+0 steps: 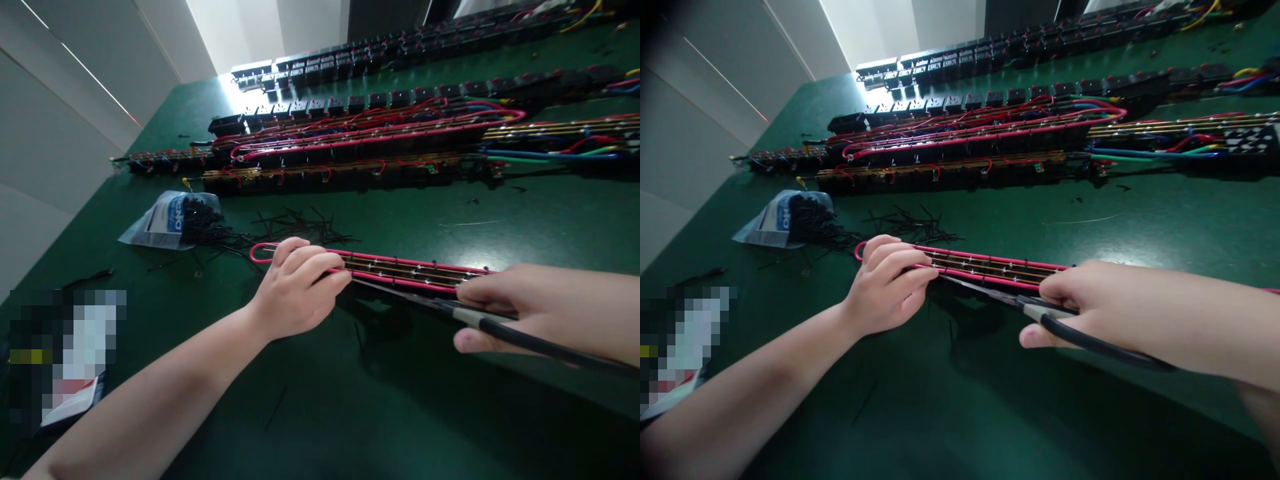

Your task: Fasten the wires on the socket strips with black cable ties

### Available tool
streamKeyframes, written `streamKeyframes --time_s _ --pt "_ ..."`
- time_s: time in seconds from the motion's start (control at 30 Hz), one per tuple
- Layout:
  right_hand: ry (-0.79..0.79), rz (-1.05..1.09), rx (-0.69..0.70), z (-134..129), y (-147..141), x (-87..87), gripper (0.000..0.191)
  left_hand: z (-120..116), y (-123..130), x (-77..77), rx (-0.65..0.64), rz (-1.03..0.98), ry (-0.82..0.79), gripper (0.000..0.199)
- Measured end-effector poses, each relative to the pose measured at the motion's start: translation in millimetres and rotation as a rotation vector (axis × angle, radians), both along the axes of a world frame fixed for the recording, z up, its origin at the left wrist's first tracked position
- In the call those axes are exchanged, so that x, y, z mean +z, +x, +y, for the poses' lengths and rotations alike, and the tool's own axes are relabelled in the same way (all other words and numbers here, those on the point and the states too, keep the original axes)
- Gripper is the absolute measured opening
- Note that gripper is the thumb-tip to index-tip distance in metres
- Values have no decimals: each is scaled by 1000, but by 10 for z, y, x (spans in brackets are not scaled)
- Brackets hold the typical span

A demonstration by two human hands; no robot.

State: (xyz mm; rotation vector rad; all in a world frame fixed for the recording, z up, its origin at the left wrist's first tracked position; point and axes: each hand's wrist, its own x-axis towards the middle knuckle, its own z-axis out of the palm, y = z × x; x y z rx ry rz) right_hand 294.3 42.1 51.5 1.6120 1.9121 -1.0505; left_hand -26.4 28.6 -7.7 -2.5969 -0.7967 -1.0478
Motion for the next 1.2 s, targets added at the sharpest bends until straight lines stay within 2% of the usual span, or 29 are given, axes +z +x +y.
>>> streamKeyframes --time_s 0.1,0.23,0.57,0.8,0.93,1.03,1.13,1.2 --pt "-134 -38 -6 -13 -90 82 54 9 -1 40 -79 47 95 10" --pt "-116 -26 -1 -13 -145 137 54 36 -7 38 -125 173 103 9" --pt "-135 30 -38 29 -75 71 55 38 -10 -16 -152 153 24 8" --pt "-44 49 -93 72 -117 2 47 59 -22 -6 -174 114 -17 8" --pt "-89 19 -154 72 -74 -45 46 54 -28 -1 -188 66 -52 9" --pt "-126 5 -150 85 -28 -25 51 44 -34 -2 -91 -103 -57 8" --pt "-90 -1 22 105 -3 12 52 73 -70 -39 133 -305 -105 11" --pt "-45 -51 145 106 -10 36 51 113 -103 -83 267 -357 -152 9"
